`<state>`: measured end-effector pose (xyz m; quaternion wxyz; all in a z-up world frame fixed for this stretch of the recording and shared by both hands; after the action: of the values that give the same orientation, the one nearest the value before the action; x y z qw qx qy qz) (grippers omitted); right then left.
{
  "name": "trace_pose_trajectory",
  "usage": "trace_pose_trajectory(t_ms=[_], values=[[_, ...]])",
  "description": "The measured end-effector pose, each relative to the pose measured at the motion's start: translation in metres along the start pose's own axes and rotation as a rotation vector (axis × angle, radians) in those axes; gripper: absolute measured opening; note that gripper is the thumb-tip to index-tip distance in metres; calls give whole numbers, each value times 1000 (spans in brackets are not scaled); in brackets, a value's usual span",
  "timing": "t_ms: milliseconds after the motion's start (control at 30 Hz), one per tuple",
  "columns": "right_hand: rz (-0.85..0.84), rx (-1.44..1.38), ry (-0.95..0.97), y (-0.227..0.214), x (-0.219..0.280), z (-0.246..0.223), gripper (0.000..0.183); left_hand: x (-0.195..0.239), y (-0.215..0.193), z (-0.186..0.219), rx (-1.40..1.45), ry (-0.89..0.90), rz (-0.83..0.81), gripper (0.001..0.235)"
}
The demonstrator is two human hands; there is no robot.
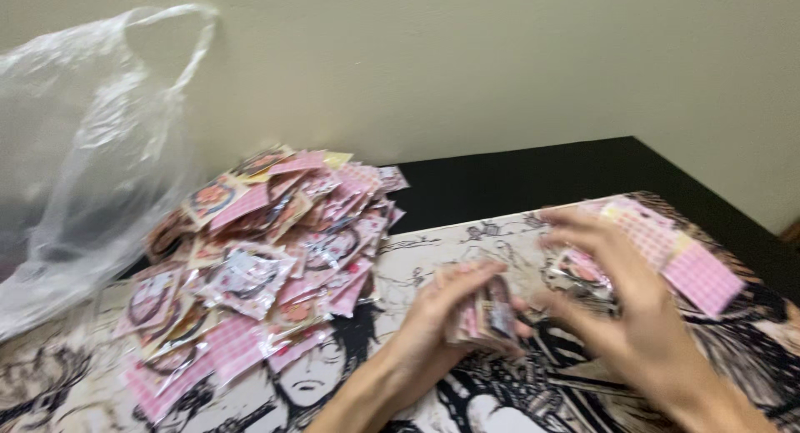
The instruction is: The person sorts small plastic-wrapped sticker packs from a large pile on a table. They pick up packs, separate them by pattern or color, and place them into smaller stacks on the right side of the table.
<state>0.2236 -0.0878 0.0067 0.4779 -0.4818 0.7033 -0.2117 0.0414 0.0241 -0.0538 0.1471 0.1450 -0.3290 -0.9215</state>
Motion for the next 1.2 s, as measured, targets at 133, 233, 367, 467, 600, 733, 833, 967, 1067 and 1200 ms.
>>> trace_pose_trajectory(t_ms=[133,233,367,467,600,733,833,967,1067,1200], values=[[-138,-75,-298,31,13,-29,82,2,-4,-5,-62,-16,27,36],[-197,-108,-239,43,15,-19,86,1,-4,-7,-101,-27,7,38],[-206,-121,-128,46,16,0,86,2,-3,-7,-73,-12,-51,42],[-213,-165,-62,50,20,5,96,2,-4,-9,-99,-39,-41,48],[-175,-323,-152,54,21,-1,109,0,-1,-10,-170,7,-77,54],[-187,-208,-82,62,16,-1,138,0,1,-9,-336,22,-29,60],[-213,-208,-14,70,17,0,124,1,1,-8,-369,-28,32,66],[-187,-209,-19,70,20,-2,115,4,0,-6,-332,-68,63,79],[-184,-174,-53,71,19,-5,113,4,0,-7,-321,-87,76,84],[-224,-160,15,77,18,-4,115,1,-2,-8,-357,-150,131,81]])
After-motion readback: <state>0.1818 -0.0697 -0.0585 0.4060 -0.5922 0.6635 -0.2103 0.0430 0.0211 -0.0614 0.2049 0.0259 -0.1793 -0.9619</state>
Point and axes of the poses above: each hand's wrist, its own x-axis away from the middle knuckle, its own y-axis out of the palm, z = x × y, the point moved 4 cm from there along -x, towards the middle knuckle, and after that the axes turned 6 degrees about -z, right-handed, at the moved point
